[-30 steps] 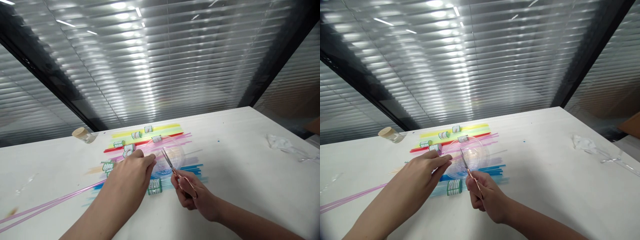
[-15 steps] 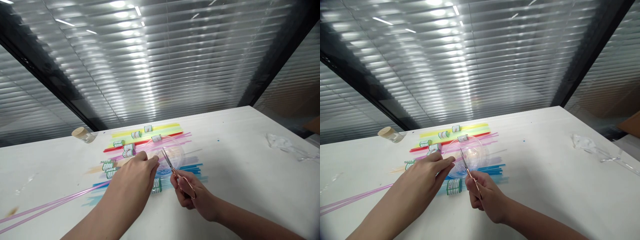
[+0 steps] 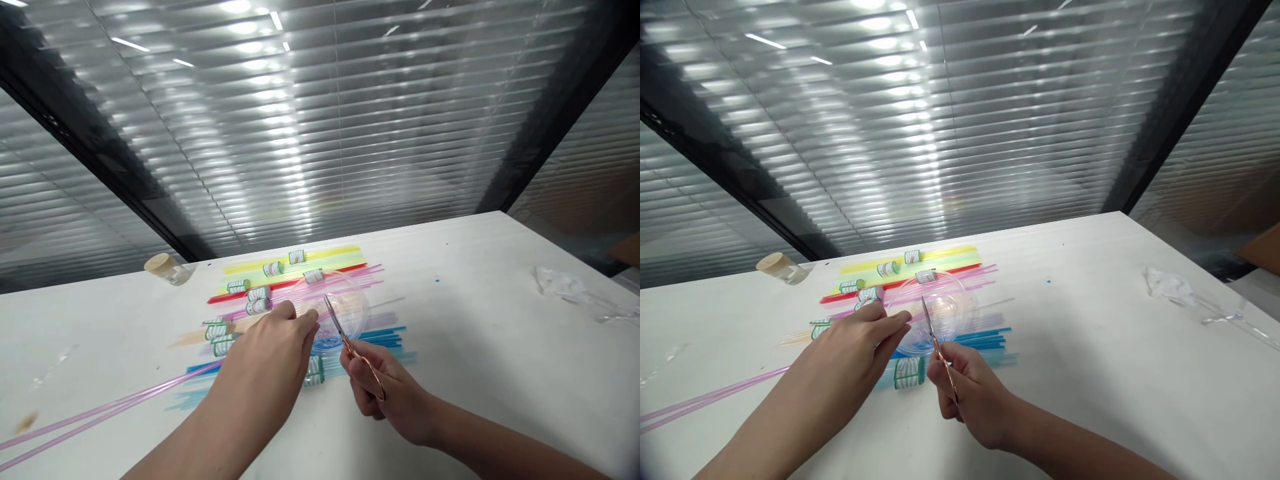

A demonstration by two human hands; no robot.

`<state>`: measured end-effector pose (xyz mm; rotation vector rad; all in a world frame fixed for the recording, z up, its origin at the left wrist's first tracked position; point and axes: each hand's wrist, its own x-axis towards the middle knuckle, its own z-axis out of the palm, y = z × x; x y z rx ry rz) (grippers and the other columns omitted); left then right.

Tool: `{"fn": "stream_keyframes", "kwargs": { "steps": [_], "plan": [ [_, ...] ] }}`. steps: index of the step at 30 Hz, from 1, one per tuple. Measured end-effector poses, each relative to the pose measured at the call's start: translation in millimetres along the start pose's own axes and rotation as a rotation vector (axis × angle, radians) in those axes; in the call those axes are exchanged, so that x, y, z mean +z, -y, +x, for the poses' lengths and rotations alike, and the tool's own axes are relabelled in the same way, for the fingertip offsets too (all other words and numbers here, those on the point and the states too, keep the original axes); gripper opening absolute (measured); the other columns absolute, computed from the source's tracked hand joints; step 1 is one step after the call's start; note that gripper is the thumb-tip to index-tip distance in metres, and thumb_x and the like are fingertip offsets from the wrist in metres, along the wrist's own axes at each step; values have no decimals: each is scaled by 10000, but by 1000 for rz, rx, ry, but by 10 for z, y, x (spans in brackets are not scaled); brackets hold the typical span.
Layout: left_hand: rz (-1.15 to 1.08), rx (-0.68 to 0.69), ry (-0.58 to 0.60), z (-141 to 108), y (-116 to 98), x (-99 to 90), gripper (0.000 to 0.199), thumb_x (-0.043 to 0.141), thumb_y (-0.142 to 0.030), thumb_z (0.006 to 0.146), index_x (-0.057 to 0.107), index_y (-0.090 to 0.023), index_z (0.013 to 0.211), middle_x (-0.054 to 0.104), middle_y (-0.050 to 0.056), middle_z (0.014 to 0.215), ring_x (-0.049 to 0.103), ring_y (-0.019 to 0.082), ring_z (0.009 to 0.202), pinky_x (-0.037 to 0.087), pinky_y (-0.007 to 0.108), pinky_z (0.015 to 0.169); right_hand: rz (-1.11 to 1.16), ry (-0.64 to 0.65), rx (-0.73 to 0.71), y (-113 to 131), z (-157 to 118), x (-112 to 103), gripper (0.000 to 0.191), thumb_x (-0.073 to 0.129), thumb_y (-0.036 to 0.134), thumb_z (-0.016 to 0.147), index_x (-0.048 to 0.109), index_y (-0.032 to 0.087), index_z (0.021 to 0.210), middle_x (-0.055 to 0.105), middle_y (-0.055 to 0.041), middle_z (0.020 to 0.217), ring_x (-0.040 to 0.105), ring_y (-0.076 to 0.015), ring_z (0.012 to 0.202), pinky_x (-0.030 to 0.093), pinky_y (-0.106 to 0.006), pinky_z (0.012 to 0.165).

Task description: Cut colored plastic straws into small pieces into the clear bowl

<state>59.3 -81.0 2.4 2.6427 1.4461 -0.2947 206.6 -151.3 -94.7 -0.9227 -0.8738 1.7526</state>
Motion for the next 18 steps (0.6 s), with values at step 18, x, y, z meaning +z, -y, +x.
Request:
{"fn": "stream_keyframes", "kwargs": {
  "steps": [18],
  "plan": [
    [-65,62,-14,-6,62,0,359,275,-312,1008,594,-227,867,559,33,826,578,187,692,394,311,620,25,6,-3,33,1,-18,616,662,760,687,371,218,662,292,147,414,140,-31,382,97,-201,381]
  ]
}}
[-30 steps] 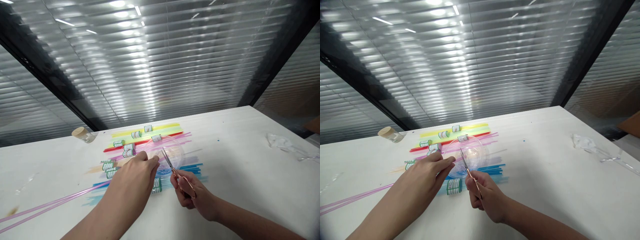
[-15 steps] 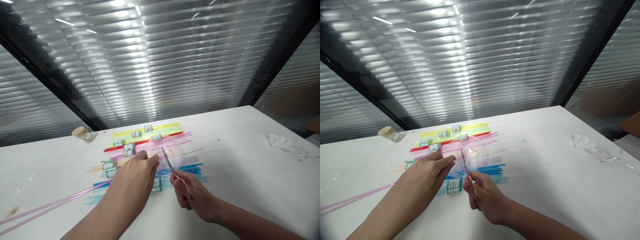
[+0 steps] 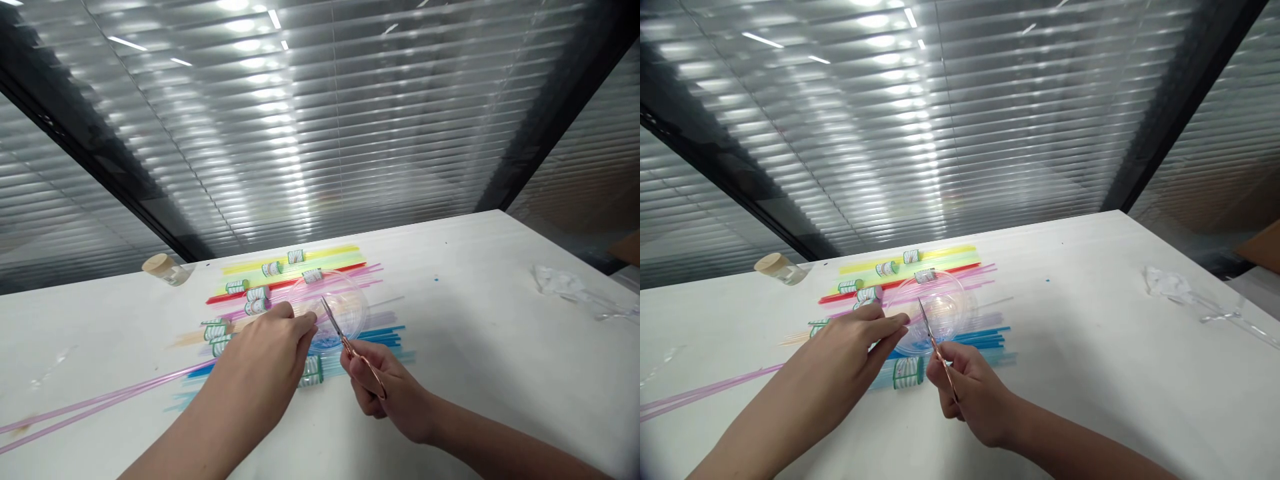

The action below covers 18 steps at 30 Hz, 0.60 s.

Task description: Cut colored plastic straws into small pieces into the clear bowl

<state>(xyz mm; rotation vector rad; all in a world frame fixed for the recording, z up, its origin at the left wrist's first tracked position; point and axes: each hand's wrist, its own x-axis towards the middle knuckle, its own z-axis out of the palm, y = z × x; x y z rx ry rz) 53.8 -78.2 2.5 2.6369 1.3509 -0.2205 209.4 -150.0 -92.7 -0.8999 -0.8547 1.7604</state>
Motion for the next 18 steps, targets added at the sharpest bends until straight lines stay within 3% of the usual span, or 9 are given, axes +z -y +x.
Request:
{"fn": "stream_keyframes", "kwargs": {
  "steps": [11,18],
  "plan": [
    [-2,-45,-15,21,22,-10,400,246,-357,1012,594,-225,867,549,39,831,578,186,695,379,300,603,-36,-37,43,-11,-7,23,590,649,749,712,388,220,688,344,140,410,192,-36,368,146,-199,375],
    [-12,-7,-36,10,5,10,402,250,-331,1015,599,-202,863,543,40,806,571,163,675,391,287,617,-40,74,-9,-25,-31,-21,602,582,787,737,372,223,718,284,149,426,134,-40,401,106,-209,387]
  ]
}}
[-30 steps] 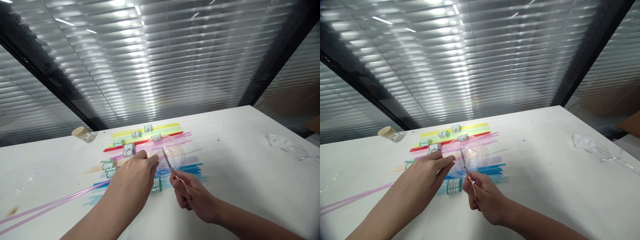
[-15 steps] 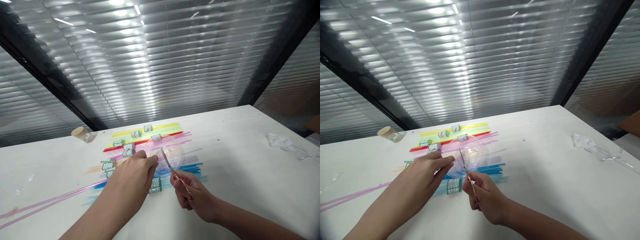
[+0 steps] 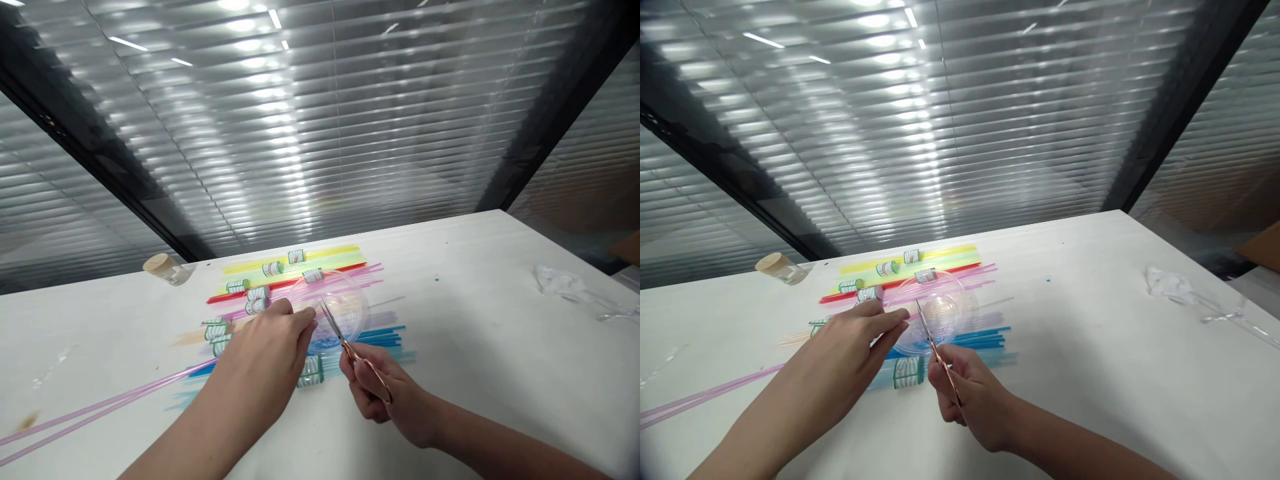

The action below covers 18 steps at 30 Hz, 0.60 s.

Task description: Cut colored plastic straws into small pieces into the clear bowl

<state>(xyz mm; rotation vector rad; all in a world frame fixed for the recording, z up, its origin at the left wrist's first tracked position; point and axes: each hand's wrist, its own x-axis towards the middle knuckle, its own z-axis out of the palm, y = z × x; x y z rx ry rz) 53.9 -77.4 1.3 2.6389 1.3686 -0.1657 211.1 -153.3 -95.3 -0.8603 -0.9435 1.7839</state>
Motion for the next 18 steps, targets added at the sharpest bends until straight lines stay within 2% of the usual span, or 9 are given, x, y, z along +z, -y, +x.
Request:
{"fn": "stream_keyframes", "kwargs": {
  "steps": [9,18],
  "plan": [
    [24,18,40,12,-99,16,314,268,-263,1009,557,-206,900,530,31,825,551,162,657,363,281,580,-17,-1,3,-13,2,-2,599,566,792,743,371,226,724,285,146,426,139,-45,403,107,-212,390],
    [26,11,33,-7,-80,72,309,251,-251,1007,541,-220,907,519,27,812,532,172,634,321,279,554,-3,-54,8,-36,17,48,622,584,810,709,356,231,702,311,142,412,166,-46,393,146,-209,399]
  ]
}}
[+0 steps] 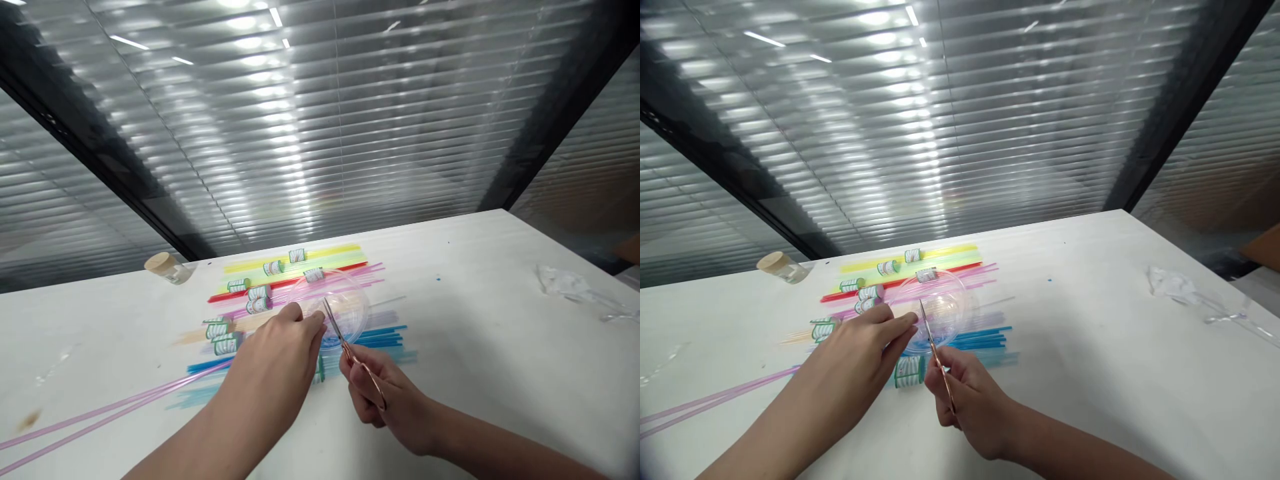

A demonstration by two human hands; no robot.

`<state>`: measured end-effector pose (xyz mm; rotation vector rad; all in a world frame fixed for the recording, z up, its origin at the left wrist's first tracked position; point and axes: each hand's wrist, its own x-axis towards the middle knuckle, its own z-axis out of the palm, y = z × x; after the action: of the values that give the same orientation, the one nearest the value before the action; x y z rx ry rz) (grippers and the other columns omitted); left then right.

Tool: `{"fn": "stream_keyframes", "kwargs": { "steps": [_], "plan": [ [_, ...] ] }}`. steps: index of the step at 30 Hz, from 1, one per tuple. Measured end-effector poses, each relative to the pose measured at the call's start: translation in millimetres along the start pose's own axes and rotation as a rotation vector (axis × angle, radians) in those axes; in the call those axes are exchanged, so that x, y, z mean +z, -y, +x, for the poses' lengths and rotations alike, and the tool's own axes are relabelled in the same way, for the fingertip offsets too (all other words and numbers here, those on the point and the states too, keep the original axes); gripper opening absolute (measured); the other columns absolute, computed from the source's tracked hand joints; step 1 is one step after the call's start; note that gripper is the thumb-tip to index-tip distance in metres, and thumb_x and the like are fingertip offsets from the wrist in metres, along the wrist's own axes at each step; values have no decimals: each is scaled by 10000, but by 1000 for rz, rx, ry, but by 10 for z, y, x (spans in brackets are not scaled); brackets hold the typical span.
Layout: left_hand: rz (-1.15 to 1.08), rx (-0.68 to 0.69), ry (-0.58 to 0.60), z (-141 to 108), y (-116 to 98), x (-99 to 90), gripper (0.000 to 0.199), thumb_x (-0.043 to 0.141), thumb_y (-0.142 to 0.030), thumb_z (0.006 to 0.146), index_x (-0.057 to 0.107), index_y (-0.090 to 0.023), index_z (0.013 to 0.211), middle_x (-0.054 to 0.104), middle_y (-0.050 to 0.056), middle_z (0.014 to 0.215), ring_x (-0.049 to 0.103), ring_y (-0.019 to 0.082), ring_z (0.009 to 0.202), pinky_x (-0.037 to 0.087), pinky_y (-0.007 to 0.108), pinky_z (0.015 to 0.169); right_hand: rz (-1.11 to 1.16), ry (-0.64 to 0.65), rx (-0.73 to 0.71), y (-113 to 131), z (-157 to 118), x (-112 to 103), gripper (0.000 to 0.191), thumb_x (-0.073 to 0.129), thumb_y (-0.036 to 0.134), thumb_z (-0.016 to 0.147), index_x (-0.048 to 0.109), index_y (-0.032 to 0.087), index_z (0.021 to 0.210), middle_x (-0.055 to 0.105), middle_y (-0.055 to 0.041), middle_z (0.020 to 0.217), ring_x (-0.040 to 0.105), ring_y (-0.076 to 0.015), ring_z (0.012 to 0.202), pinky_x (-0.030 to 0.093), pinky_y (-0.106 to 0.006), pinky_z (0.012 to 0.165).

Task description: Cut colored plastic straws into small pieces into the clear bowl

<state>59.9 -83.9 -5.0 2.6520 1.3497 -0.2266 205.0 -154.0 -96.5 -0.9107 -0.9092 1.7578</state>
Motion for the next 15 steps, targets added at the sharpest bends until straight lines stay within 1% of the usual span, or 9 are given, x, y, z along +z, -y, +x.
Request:
{"fn": "stream_keyframes", "kwargs": {
  "steps": [4,8,13,15],
  "plan": [
    [-3,12,-21,4,8,21,310,243,-245,1006,536,-223,909,516,25,792,519,171,621,310,278,556,-53,-13,3,-27,-18,18,590,565,783,755,373,226,726,339,133,426,204,-52,403,188,-213,420],
    [28,0,-15,20,-2,13,317,247,-245,1004,549,-213,912,520,31,796,495,157,592,310,272,547,-104,-9,9,-32,-24,14,562,535,762,798,383,224,745,363,128,435,207,-54,410,205,-212,424],
    [32,34,-9,8,-1,1,321,263,-252,1005,562,-210,898,527,34,816,512,156,620,325,271,557,-38,-21,28,-40,-14,-6,625,578,821,696,363,234,708,320,139,409,179,-49,385,165,-209,394],
    [22,39,0,4,2,-2,322,265,-247,1005,564,-207,891,528,33,817,524,158,637,333,273,567,-22,-10,21,-41,-12,-11,628,573,824,695,357,235,703,308,142,404,169,-48,383,155,-208,392]
  ]
}}
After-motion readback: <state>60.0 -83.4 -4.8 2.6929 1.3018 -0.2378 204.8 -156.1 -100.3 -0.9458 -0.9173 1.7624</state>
